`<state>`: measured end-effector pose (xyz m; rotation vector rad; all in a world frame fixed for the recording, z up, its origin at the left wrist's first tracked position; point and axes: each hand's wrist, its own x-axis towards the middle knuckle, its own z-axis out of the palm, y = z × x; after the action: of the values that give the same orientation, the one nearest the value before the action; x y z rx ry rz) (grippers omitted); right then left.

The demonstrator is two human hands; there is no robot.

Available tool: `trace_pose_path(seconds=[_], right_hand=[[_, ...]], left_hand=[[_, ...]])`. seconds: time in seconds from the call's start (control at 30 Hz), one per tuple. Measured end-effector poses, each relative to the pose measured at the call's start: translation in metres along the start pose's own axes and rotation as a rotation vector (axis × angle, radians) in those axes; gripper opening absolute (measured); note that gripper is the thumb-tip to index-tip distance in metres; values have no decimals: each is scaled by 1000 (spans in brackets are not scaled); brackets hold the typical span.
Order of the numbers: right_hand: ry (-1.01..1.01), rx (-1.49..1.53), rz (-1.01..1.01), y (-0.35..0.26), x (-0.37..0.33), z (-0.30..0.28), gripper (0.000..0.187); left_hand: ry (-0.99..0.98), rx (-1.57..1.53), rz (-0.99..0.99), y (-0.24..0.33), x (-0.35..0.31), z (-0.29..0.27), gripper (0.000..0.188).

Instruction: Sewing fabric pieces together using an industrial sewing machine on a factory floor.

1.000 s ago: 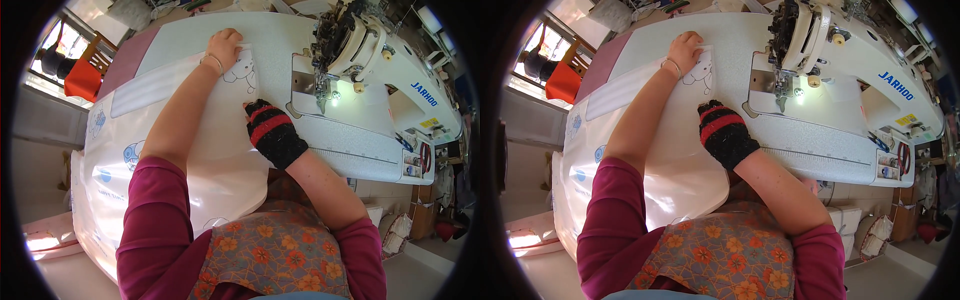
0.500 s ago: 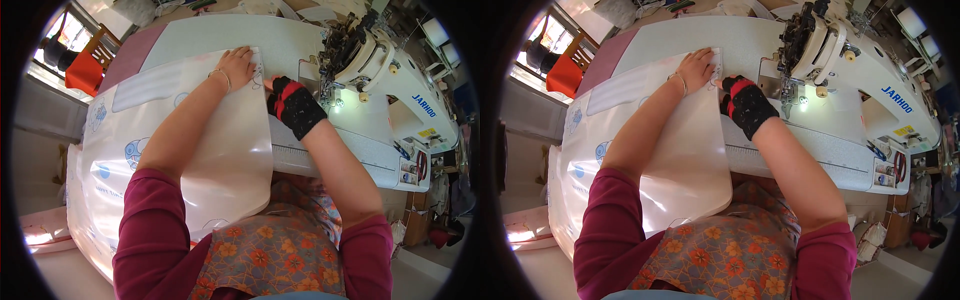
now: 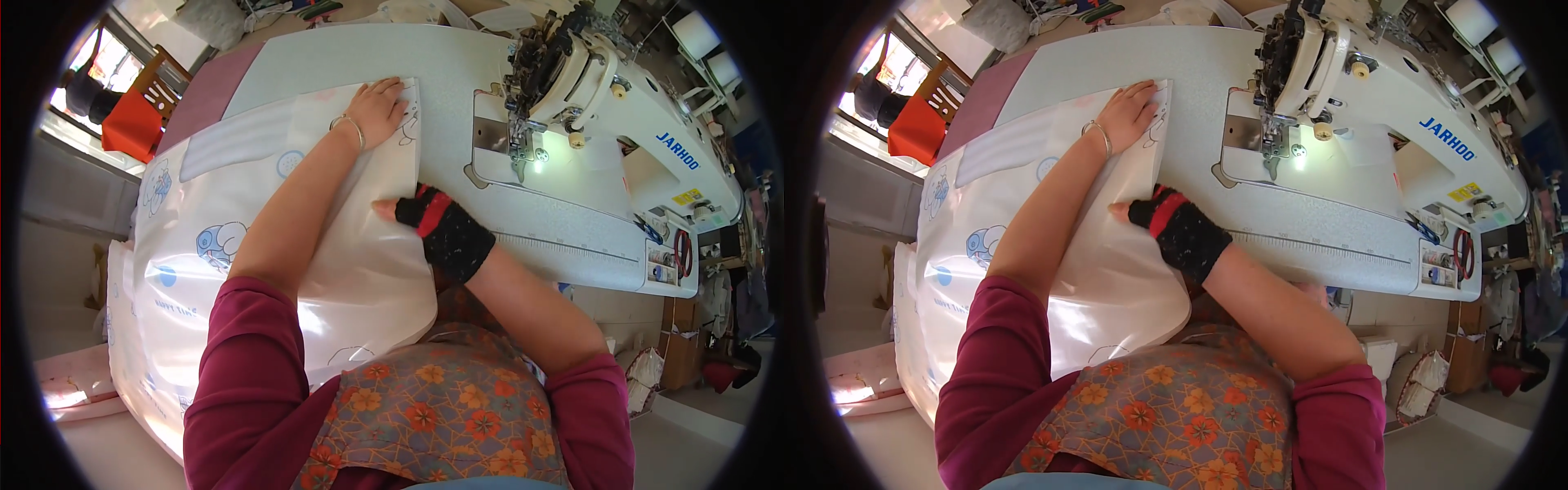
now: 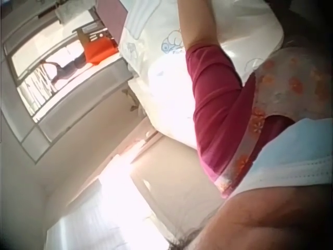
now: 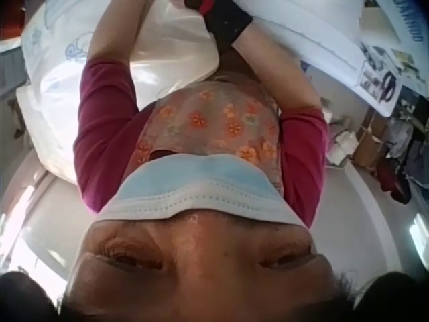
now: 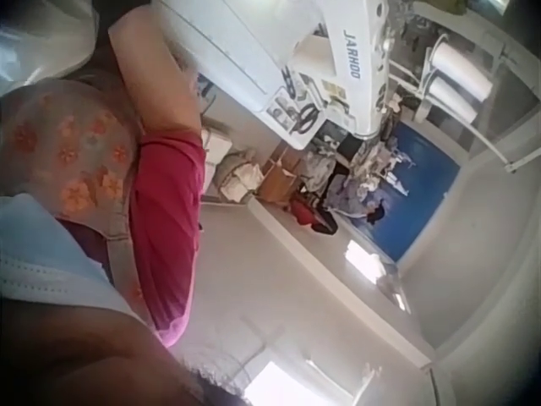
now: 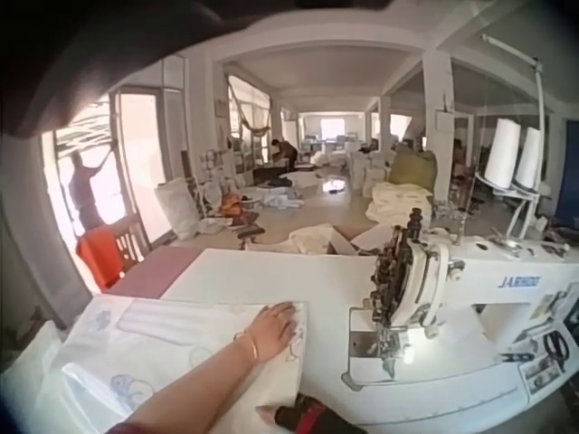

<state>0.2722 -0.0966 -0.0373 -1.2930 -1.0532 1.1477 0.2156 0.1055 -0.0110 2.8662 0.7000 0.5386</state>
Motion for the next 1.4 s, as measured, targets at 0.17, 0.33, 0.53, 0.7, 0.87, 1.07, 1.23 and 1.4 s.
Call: trace_pose_path(seconds=[0.17,0.33,0.53,0.7,0.87,1.07,1.23,1.4], right_hand=[[-101,379,210,-38,-86,10,26],[-175,158,244,-30,-165,-21,29],[-238,-73,91,-27,-189,-42,34],[-97,473,346,-10,-181,-46,36],[-87,455,374,23,-179,-58,44],[40,435,383,-4,-179,-60,53],[269,290,252,-41,-170,-53,61],[195,-21,191,-52,-166,-38,66]], left_hand=[[-14,-84,27,46,-26,2,44],[-30,-150,151,127,-42,16,44],[-101,29,178,157,-40,22,43],[-96,70,149,160,-30,29,43],[-66,55,124,163,-24,32,42],[-76,72,110,168,-16,35,43],[-82,15,82,159,-3,36,42],[-219,6,83,126,-14,16,42]])
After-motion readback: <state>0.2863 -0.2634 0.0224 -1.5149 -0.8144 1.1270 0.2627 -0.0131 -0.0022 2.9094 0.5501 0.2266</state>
